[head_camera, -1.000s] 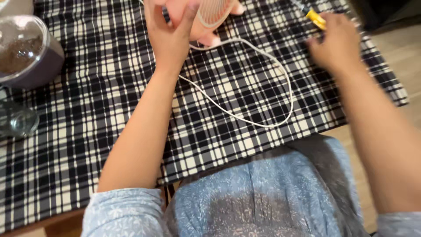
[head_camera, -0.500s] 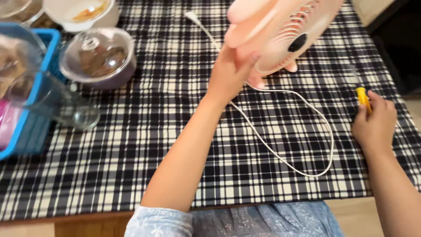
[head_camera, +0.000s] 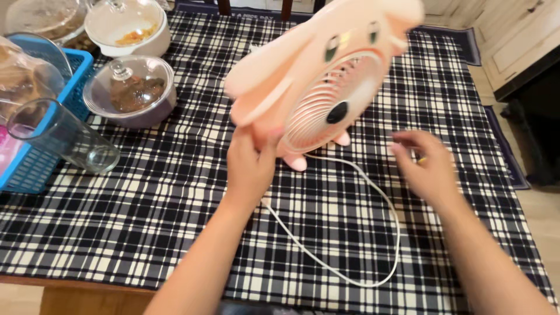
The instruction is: The person unplugs a pink pig-shaped electric fan and places it on a table. They remove the front fan guard by hand and then use a yellow screwdriver to unscrew multiple screws from the back of the fan casing.
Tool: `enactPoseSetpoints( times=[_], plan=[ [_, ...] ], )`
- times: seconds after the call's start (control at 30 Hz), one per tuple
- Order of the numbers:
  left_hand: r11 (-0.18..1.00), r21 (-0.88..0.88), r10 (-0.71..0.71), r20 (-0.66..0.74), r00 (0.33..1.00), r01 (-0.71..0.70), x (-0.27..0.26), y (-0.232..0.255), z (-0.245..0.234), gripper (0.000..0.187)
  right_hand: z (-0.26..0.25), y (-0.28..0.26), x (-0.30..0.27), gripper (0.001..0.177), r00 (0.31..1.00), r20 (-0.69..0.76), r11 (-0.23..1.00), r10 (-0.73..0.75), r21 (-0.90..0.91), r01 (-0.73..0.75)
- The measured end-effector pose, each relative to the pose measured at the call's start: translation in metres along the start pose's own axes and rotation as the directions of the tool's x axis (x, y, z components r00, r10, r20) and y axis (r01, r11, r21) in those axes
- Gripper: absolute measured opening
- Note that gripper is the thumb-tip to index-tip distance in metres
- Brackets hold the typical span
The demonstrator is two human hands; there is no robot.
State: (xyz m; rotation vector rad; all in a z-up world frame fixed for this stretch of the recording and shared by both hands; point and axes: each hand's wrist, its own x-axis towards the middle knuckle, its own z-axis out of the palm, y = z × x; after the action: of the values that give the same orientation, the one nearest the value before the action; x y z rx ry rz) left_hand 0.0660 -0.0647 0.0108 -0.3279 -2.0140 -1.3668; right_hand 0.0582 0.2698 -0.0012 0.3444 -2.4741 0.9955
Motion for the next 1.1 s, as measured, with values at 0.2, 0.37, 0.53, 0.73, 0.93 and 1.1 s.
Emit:
enactPoseSetpoints(
  times=[0.2,0.37,0.53,0.73,0.93,1.1],
  plan=[
    [0.983,0.147,0.141,-0.201,0.969,-0.113,-0.017,0.017,0.006,0.046,0.059,-0.073,0.054,0.025,0.996,0.074,0.812,0.044,0.578,-0.079],
    [0.967,-0.253,0.011,0.012,1.000,-0.008,0.016,0.011,0.007,0.058,0.081,-0.093,0.056,0.022,0.977,-0.085,0.812,0.197,0.573,-0.113],
    [0.966,-0.222,-0.131,0.031,0.991,0.135,0.020,0.002,0.011,0.045,0.090,-0.098,0.045,0.020,0.958,-0.288,0.885,-0.006,0.445,0.140],
    [0.975,-0.220,-0.044,-0.003,0.999,0.042,0.020,0.006,0.007,0.042,0.079,-0.109,0.035,0.020,0.775,-0.445,0.890,-0.449,-0.144,0.433],
    [0.963,-0.266,-0.036,0.008,0.999,0.037,0.021,0.008,0.007,0.043,0.089,-0.098,0.048,0.017,0.966,-0.144,0.773,0.216,0.629,-0.079],
    [0.965,-0.261,0.001,0.004,1.000,0.000,0.021,0.003,0.005,0.043,0.088,-0.102,0.046,0.017,0.968,-0.219,0.864,0.120,0.503,0.007]
  ],
)
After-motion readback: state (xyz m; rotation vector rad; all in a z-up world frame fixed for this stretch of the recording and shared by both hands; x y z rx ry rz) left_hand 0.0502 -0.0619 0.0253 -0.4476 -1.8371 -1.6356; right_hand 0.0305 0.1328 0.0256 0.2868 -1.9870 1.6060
